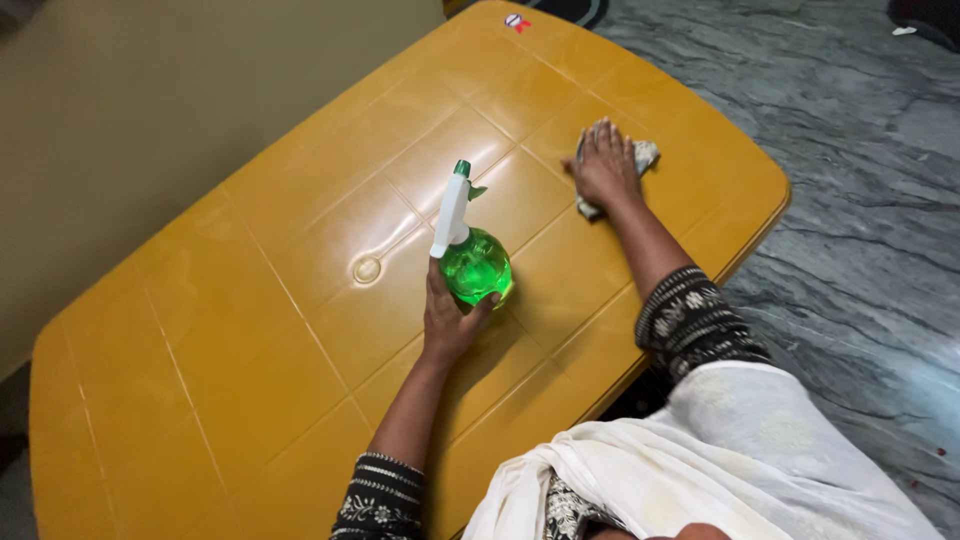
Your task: The person sprays a green cleaning solution onto a yellow tiled table and wipes the surface with a cloth. They repeatedly spray and wipe different sections of the table, moving the spray bottle as needed to reach new areas.
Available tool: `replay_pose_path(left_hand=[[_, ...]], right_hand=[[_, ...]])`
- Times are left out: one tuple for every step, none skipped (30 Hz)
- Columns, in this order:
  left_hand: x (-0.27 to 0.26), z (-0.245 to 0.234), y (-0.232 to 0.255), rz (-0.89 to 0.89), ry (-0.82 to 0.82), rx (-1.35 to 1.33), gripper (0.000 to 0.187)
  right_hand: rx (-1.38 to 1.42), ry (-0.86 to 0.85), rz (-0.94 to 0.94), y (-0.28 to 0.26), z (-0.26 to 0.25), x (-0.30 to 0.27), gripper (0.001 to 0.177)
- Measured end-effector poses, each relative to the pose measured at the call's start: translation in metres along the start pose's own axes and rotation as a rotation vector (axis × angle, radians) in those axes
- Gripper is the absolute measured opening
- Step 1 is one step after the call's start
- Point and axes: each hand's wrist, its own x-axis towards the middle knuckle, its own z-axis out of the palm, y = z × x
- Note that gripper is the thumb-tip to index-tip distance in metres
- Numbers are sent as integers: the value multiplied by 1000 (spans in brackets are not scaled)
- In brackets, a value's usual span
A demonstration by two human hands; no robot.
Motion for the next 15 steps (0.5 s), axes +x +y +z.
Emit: replay_pose_path(left_hand=[[0,-1,-1,-13,-2,9,113],[-4,1,1,-34,-4,14,114],[-4,2,1,-25,3,15,114],[-4,2,1,-20,10,18,113],[-4,1,0,-16,16,20,113],[-4,1,1,-2,21,12,113],[-4,1,0,12,25,4,112],[-6,1,0,23,29,-5,112],[-6,-1,-1,14,27,8,112],[-5,0,-2,3,25,20,112],[-4,0,-3,-8,22,32,112],[-4,-2,-3,-6,23,36,111],[-3,-3,-2,-5,24,40,111],[-3,-3,-1,-1,29,45,111],[-5,-2,1,-7,25,41,111]], right_hand=[[-12,-44,-24,-2,-4,-12,85],[-28,-95,-48,-2,-8,-29,86],[-36,-135,-75,-3,-13,-43,88],[-45,-182,-102,-5,-18,-58,90],[-52,-228,-130,-8,-21,-73,92],[-78,-237,-187,-11,-22,-90,93],[-104,-245,-244,-13,-23,-107,94],[-131,-258,-301,-17,-23,-124,95],[-140,-275,-321,-20,-23,-139,96],[-149,-295,-342,-22,-22,-151,96],[-157,-315,-362,-23,-22,-160,97],[-151,-316,-372,-25,-22,-167,96],[-145,-316,-381,-26,-22,-173,94],[-141,-314,-395,-26,-21,-174,93],[-124,-321,-390,-23,-21,-174,91]])
